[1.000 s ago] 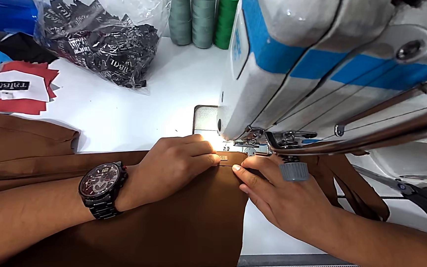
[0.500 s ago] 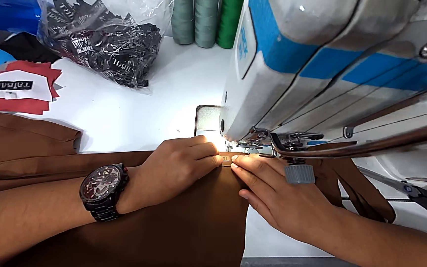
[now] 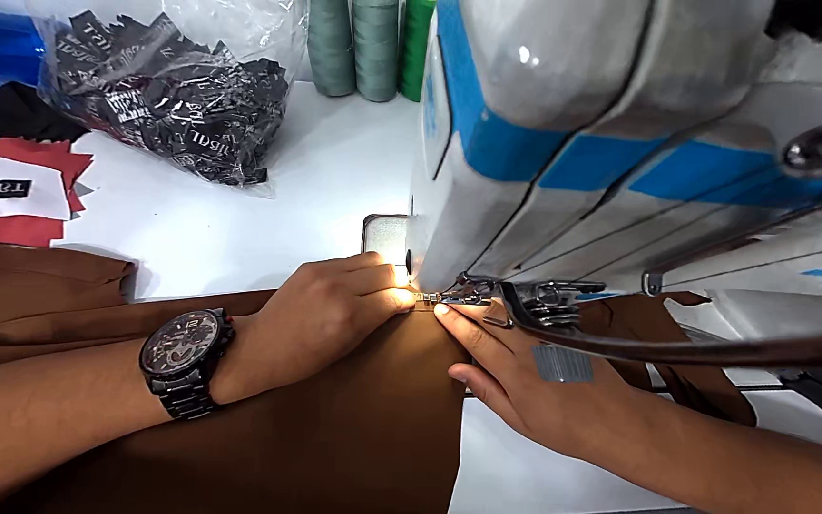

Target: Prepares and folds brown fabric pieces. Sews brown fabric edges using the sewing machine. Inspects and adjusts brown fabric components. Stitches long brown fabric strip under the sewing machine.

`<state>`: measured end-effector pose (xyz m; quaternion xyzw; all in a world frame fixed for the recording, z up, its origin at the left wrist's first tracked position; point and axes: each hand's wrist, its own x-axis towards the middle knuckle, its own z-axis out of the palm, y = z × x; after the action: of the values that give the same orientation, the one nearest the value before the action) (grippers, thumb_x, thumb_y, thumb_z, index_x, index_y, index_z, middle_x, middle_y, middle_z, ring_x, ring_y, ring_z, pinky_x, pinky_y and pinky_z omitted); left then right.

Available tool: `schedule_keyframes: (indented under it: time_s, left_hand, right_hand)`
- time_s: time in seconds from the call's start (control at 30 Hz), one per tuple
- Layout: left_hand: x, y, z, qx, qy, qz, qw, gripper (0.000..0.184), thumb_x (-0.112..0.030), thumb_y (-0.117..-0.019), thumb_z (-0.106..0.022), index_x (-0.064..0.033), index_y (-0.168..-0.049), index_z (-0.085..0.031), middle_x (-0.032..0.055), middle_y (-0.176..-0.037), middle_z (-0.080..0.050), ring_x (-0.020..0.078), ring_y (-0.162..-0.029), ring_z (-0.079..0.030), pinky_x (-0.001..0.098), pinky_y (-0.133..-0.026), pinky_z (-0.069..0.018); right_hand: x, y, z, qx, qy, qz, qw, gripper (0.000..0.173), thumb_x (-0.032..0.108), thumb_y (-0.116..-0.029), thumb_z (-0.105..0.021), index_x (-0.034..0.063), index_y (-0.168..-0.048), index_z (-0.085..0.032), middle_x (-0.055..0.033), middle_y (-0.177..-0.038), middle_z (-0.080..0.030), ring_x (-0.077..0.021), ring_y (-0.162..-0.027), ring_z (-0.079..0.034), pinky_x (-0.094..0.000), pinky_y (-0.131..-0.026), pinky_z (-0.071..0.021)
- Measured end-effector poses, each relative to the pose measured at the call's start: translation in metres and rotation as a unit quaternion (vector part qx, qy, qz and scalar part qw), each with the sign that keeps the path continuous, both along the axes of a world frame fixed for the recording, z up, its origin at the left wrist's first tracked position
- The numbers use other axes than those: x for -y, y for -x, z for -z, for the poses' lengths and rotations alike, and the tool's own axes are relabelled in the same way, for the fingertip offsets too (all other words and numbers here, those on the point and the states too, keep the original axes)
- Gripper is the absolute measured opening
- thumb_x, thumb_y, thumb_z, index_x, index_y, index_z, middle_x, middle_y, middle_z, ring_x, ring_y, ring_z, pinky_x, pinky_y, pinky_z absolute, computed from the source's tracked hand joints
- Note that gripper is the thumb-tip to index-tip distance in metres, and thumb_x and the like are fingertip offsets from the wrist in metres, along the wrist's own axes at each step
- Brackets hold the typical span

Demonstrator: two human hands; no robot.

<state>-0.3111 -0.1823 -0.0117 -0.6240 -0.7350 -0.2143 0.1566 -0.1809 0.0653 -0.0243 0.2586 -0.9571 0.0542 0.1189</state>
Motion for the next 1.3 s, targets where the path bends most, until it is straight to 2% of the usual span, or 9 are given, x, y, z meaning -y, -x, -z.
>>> schedule_keyframes:
  time_s: [0.13, 0.37, 0.47, 0.7, 0.83, 0.9, 1.03, 1.17, 1.3]
  left_hand:
    - [0.002, -0.001, 0.001, 0.002, 0.0, -0.001, 1.0, 0.023, -0.008, -0.1005, -0.056, -0.0079, -0.098, -0.079, 0.0034, -0.096, -0.074, 0.0151, -0.093, -0.068, 0.0251, -0.077, -0.0547]
    - [0.002, -0.003, 0.001, 0.001, -0.001, -0.006, 1.0, 0.023, -0.006, -0.0993, -0.056, -0.0083, -0.099, -0.079, 0.0022, -0.09, -0.07, 0.0144, -0.085, -0.065, 0.0243, -0.07, -0.0519]
    - [0.002, -0.001, 0.001, 0.002, -0.002, -0.002, 1.0, 0.023, -0.006, -0.0988, -0.056, -0.0084, -0.1, -0.079, 0.0021, -0.092, -0.071, 0.0143, -0.087, -0.065, 0.0243, -0.072, -0.0529]
    - [0.001, -0.001, 0.0, -0.005, 0.001, -0.003, 1.0, 0.023, -0.005, -0.0985, -0.057, -0.0079, -0.1, -0.079, 0.0026, -0.093, -0.072, 0.0147, -0.088, -0.066, 0.0244, -0.073, -0.0531]
    - [0.001, -0.001, -0.001, -0.015, 0.008, 0.001, 1.0, 0.023, -0.004, -0.0986, -0.056, -0.0068, -0.102, -0.079, 0.0049, -0.098, -0.072, 0.0169, -0.093, -0.066, 0.0252, -0.078, -0.0541]
    - [0.004, -0.005, -0.004, -0.025, 0.043, -0.012, 0.999, 0.025, -0.007, -0.0999, -0.053, -0.0073, -0.109, -0.077, 0.0069, -0.102, -0.069, 0.0203, -0.099, -0.064, 0.0285, -0.083, -0.0542]
    - [0.017, -0.023, -0.006, -0.032, 0.103, -0.051, 0.993, 0.038, -0.027, -0.1063, -0.046, -0.0074, -0.128, -0.07, 0.0085, -0.118, -0.068, 0.0219, -0.113, -0.063, 0.0309, -0.095, -0.0525]
    - [0.024, -0.044, 0.001, -0.004, 0.097, -0.098, 0.99, 0.047, -0.04, -0.1077, -0.04, -0.0124, -0.132, -0.07, 0.0042, -0.135, -0.066, 0.0203, -0.132, -0.056, 0.0357, -0.111, -0.045]
    - [0.013, -0.054, 0.006, -0.004, 0.101, -0.101, 0.99, 0.049, -0.041, -0.1089, -0.036, -0.0153, -0.136, -0.067, 0.0033, -0.142, -0.063, 0.019, -0.136, -0.054, 0.0359, -0.115, -0.0418]
  right_hand:
    - [0.001, -0.001, 0.002, 0.001, 0.001, -0.002, 1.0, 0.052, 0.048, -0.1073, -0.035, 0.0167, -0.132, -0.07, -0.0018, -0.125, -0.071, -0.0197, -0.116, -0.064, -0.0373, -0.1, -0.0499]
    - [0.001, -0.002, 0.002, -0.007, -0.006, 0.0, 1.0, 0.052, 0.047, -0.1074, -0.035, 0.0166, -0.131, -0.07, -0.0009, -0.128, -0.071, -0.0188, -0.116, -0.065, -0.0379, -0.1, -0.0496]
    - [0.001, -0.002, 0.002, -0.002, -0.005, 0.005, 1.0, 0.052, 0.047, -0.1072, -0.035, 0.016, -0.13, -0.07, -0.0017, -0.125, -0.072, -0.0198, -0.119, -0.065, -0.0393, -0.101, -0.05]
    - [-0.002, 0.003, -0.001, -0.012, 0.004, 0.005, 1.0, 0.047, 0.043, -0.1063, -0.039, 0.0164, -0.125, -0.073, 0.0, -0.115, -0.073, -0.0196, -0.111, -0.066, -0.0384, -0.094, -0.0523]
    - [-0.001, 0.002, 0.0, -0.008, -0.001, 0.013, 1.0, 0.049, 0.046, -0.1061, -0.038, 0.0163, -0.127, -0.072, -0.0007, -0.116, -0.072, -0.0202, -0.113, -0.065, -0.0398, -0.096, -0.0516]
    - [-0.001, 0.003, 0.0, -0.015, 0.003, 0.011, 1.0, 0.049, 0.046, -0.106, -0.038, 0.0165, -0.127, -0.072, -0.001, -0.117, -0.072, -0.0204, -0.114, -0.065, -0.0399, -0.096, -0.0515]
    - [-0.002, 0.003, 0.0, -0.021, -0.004, 0.002, 1.0, 0.049, 0.045, -0.1063, -0.038, 0.0162, -0.13, -0.07, -0.0014, -0.12, -0.072, -0.0207, -0.114, -0.065, -0.0403, -0.096, -0.0512]
    - [-0.004, 0.0, -0.003, -0.046, 0.028, -0.02, 0.998, 0.045, 0.044, -0.1072, -0.04, 0.0167, -0.124, -0.072, -0.0016, -0.121, -0.072, -0.0204, -0.118, -0.064, -0.0408, -0.1, -0.0504]
    - [-0.005, -0.005, -0.003, -0.046, 0.046, -0.024, 0.998, 0.047, 0.043, -0.1088, -0.038, 0.0142, -0.128, -0.07, -0.0034, -0.126, -0.07, -0.021, -0.124, -0.062, -0.0408, -0.105, -0.0488]
